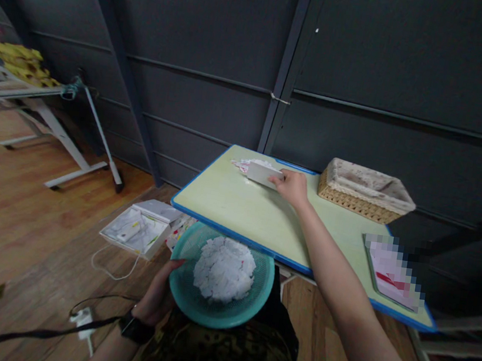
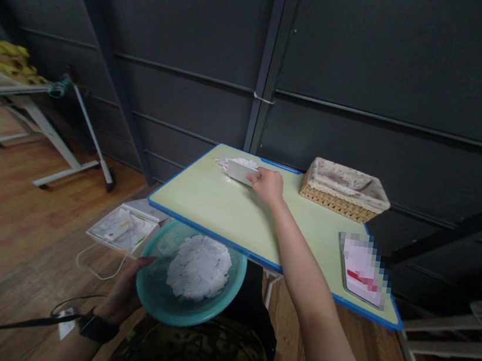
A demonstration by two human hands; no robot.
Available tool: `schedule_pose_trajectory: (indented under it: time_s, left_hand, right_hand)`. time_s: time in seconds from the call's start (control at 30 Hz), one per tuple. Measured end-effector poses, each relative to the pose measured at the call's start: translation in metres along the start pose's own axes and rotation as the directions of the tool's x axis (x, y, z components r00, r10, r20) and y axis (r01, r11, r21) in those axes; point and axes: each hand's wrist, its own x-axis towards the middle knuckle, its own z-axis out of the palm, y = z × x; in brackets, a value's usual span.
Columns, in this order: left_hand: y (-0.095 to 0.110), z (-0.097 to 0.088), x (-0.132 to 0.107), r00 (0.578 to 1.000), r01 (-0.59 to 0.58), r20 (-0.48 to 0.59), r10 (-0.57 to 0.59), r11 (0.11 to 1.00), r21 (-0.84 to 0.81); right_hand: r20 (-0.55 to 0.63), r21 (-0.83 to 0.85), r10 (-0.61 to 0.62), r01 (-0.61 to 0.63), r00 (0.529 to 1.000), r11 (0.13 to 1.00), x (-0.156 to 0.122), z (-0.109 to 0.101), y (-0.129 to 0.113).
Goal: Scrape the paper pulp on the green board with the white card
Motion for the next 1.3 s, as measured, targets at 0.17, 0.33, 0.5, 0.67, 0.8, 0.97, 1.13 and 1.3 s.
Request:
schedule_pose_trajectory:
  time_s: [0.17,0.33,0.5,0.67,0.8,0.97,1.13,1.3]
  left_hand:
    - [0.001,0.0,0.0,1.0,-0.008,0.026,0.009,0.999,-0.039]
    - [0.004,0.004,-0.004,1.0,-0.007,0.023,0.009,0.998,-0.056]
    - [0.006,0.007,-0.004,1.0,-0.012,0.014,0.013,0.999,-0.043]
    - [0.006,0.006,-0.003,1.0,-0.03,-0.007,0.03,0.999,-0.032]
    - [0.008,0.007,-0.005,0.999,-0.033,0.01,0.034,0.999,-0.033]
    - [0.009,0.008,-0.007,0.999,-0.043,-0.01,0.042,0.999,-0.024]
    - [0.009,0.008,-0.007,0.999,-0.047,-0.001,0.047,0.999,-0.014]
    - [0.009,0.006,-0.005,0.998,-0.063,0.001,0.063,0.998,-0.008]
  right_hand:
    - [0.026,-0.016,-0.039,0.039,0.999,0.999,-0.001,0.006,-0.006]
    - [0.057,0.069,-0.112,0.108,0.992,0.992,-0.005,-0.005,-0.006]
    - [0.048,0.311,-0.085,0.066,0.995,0.948,-0.011,-0.017,-0.002]
    - [0.134,0.557,-0.061,-0.024,0.989,0.83,-0.01,-0.017,0.007]
    - [0.266,0.683,-0.092,-0.12,0.96,0.72,-0.011,-0.014,0.013]
    - [0.268,0.759,-0.041,-0.185,0.962,0.624,-0.011,-0.007,0.017]
    - [0.228,0.696,-0.006,-0.159,0.974,0.701,-0.007,-0.004,0.022]
    - [0.218,0.586,-0.002,-0.129,0.976,0.8,-0.003,-0.014,0.03]
